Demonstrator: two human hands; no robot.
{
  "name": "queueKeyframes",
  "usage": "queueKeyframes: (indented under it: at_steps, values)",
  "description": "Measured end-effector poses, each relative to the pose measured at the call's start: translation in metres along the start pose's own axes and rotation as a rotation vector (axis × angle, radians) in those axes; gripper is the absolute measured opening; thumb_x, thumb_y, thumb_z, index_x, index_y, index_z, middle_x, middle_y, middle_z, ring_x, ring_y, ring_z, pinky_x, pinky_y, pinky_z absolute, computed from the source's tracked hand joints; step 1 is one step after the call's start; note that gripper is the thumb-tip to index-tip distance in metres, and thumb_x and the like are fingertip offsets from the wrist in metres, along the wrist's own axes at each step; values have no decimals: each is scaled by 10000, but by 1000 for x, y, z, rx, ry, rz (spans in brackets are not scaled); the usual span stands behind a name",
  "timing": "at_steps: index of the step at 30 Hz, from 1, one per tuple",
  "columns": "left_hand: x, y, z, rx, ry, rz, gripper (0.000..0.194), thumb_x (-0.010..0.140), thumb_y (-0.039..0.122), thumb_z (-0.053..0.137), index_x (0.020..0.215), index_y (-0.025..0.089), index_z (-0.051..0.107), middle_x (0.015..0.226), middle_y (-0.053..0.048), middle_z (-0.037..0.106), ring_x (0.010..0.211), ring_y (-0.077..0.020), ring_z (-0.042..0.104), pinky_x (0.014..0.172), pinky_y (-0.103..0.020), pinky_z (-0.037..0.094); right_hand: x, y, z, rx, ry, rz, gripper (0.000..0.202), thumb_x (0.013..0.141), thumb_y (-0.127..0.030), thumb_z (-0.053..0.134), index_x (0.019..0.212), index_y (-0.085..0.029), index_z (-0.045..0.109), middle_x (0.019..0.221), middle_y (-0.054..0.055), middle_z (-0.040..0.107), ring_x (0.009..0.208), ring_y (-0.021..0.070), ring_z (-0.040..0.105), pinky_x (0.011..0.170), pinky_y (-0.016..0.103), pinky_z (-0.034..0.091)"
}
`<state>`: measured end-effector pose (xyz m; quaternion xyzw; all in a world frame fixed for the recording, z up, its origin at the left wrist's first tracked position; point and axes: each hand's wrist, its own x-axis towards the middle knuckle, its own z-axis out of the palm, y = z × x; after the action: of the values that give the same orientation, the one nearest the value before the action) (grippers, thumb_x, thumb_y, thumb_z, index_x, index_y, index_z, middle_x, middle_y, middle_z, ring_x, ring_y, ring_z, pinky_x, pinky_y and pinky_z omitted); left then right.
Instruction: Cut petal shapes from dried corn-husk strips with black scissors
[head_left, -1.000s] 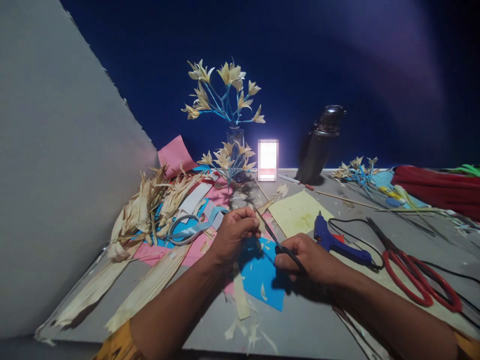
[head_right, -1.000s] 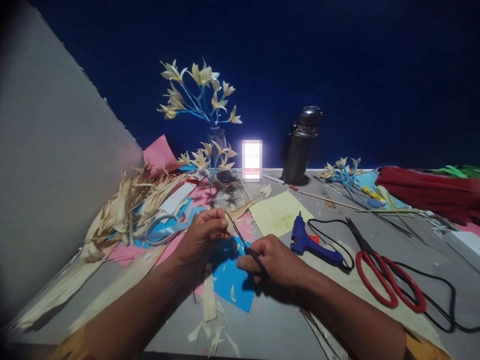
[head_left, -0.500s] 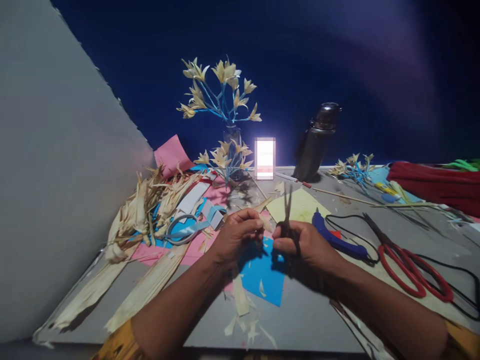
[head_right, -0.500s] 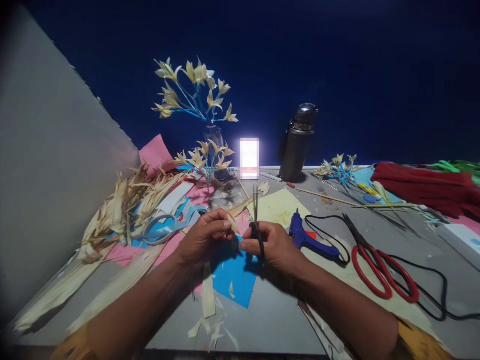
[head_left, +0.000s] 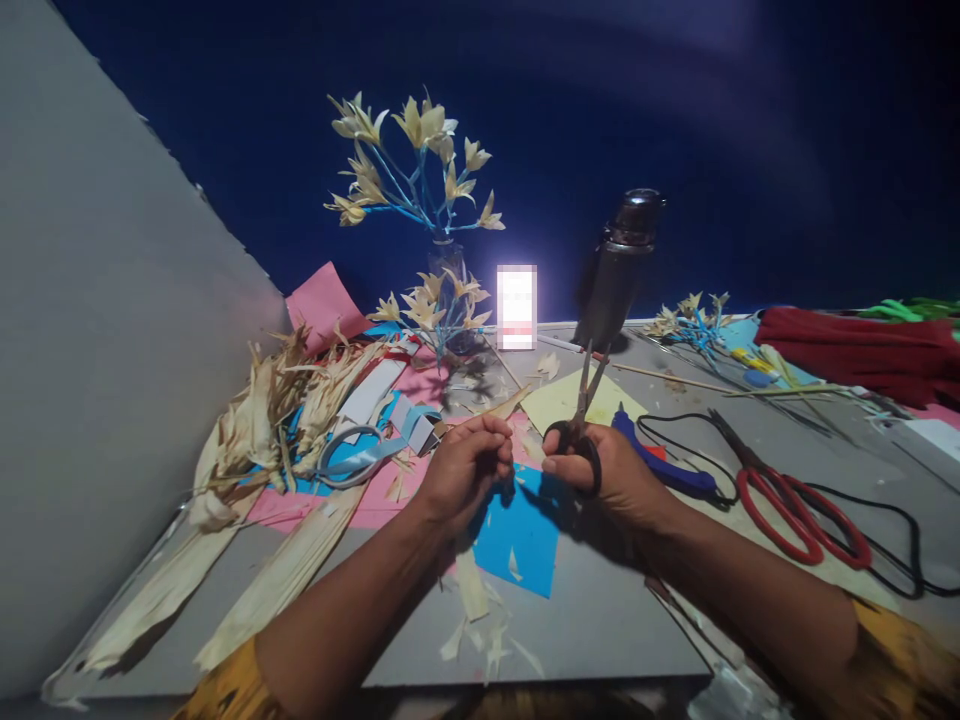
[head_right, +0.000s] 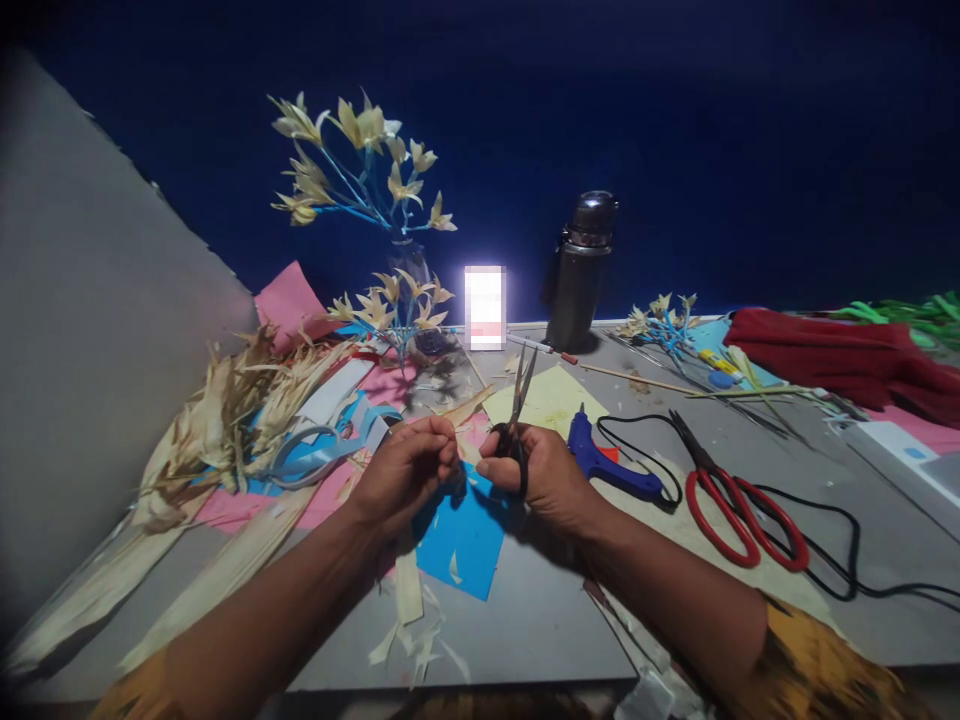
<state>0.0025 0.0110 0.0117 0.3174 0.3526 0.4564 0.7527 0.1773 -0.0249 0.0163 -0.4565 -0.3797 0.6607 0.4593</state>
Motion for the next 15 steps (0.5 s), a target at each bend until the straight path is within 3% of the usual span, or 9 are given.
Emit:
queueKeyframes:
  at_steps: [3,8,11,15]
  values:
    - [-1,-6,0,32,-77,-11,57,733,149,626,780,150,594,440,63,462,387,-71,397,445,-191,348,2,0,-1,-53,27,-74,265,664,-230,806,851,-183,624,631,-53,545,547,97,475,536,230,376]
    - [-4,-20,2,141,-39,-13,109,812,249,638,839,151,598,529,19,588,410,-79,479,426,-179,326,8,5,-7,-252,109,-253,243,683,-294,791,824,-177,631,694,-28,586,606,121,510,596,256,416]
    - [-5,-23,3,174,-66,-3,163,841,306,622,819,144,618,528,7,599,401,-82,477,419,-185,327,9,6,-9,-274,132,-269,269,687,-330,790,835,-178,625,699,-22,591,604,126,514,588,260,420]
    - [-7,-20,6,162,-59,4,144,774,269,700,807,138,650,592,-13,641,461,-90,501,465,-207,399,9,8,-9,-227,109,-237,309,700,-360,793,877,-183,613,708,-6,609,594,132,529,564,264,430]
